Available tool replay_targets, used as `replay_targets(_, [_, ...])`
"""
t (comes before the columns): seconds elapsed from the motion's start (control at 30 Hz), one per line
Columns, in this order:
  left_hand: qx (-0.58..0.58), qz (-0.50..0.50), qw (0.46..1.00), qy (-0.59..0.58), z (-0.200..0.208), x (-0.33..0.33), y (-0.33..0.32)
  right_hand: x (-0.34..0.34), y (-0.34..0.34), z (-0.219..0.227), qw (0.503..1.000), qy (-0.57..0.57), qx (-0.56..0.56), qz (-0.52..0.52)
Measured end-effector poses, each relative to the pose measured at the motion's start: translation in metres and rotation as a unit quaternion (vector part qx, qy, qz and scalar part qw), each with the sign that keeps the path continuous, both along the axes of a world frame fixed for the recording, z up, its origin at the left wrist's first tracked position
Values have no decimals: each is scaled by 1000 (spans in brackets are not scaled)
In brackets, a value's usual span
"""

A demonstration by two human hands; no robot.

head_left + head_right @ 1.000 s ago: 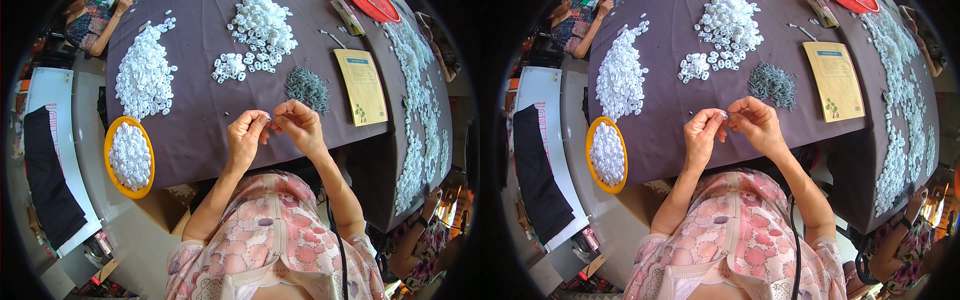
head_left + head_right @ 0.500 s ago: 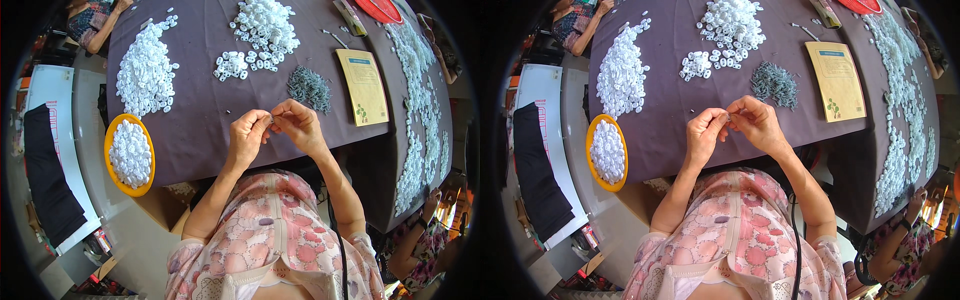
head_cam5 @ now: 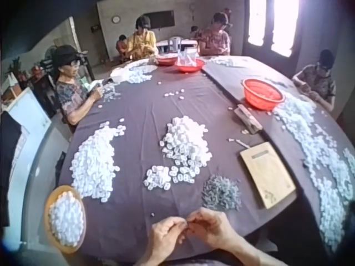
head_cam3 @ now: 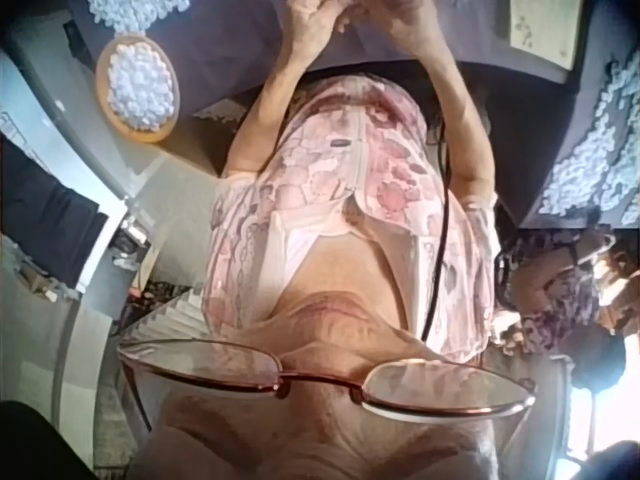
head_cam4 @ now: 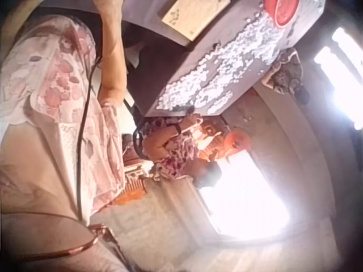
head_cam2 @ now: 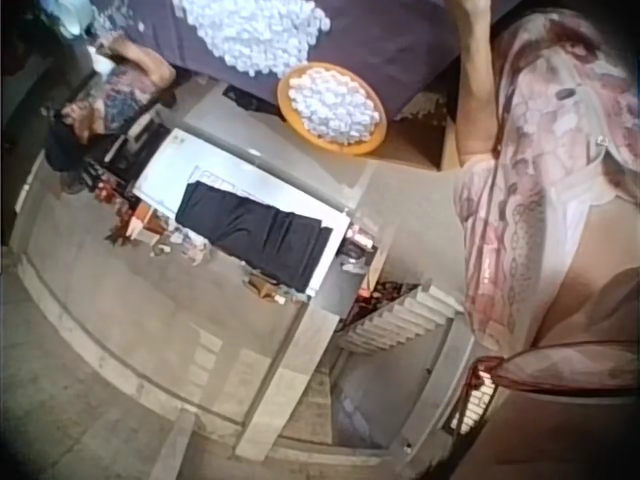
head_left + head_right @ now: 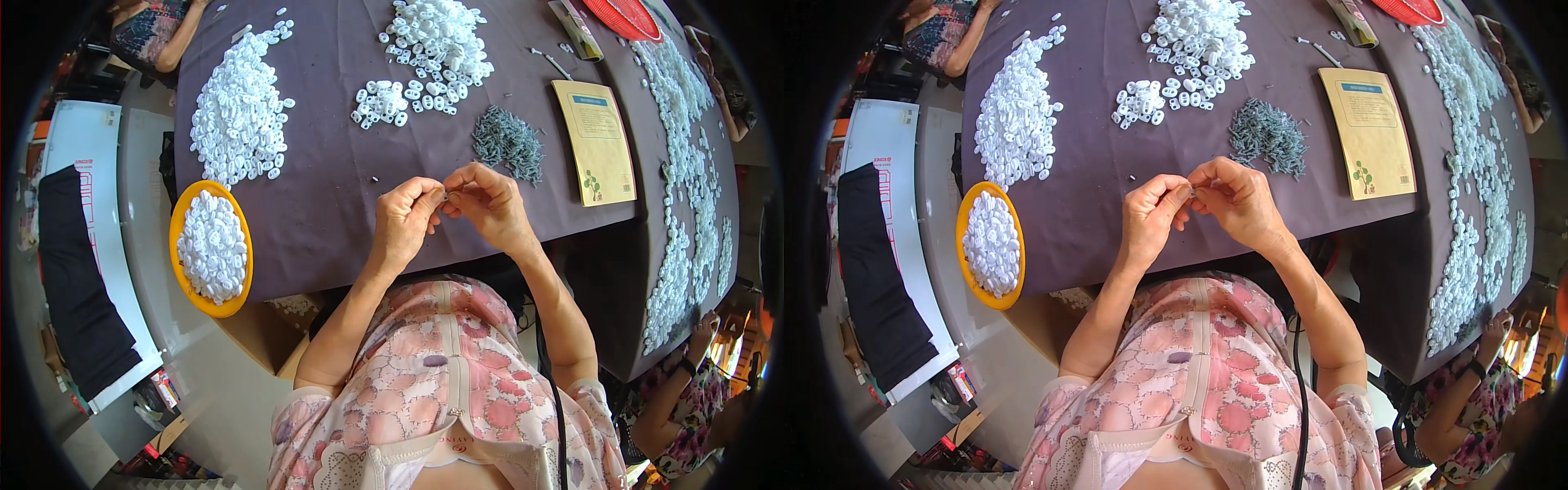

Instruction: The person assembles plastic pieces by inserting small pins into them by hand and placing the assembled parts into a plate. The person empties the plate into a cardboard box, gathers more plastic pieces and pins on the table, and assembles them by hand.

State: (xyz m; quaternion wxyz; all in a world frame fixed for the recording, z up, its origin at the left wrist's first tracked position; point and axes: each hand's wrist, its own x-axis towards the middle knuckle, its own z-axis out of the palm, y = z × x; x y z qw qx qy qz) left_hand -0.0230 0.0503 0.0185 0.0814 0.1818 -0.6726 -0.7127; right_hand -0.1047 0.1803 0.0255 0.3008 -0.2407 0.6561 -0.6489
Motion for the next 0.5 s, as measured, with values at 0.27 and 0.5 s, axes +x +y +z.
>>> replay_targets(0.27, [22,29,999,-1,-7,-3,4,-8,-10,7,997,24,68,10])
replay_targets(0.5, [129,57,990,9,-14,-8,-13,-23,-29,6,998,-7,67,9])
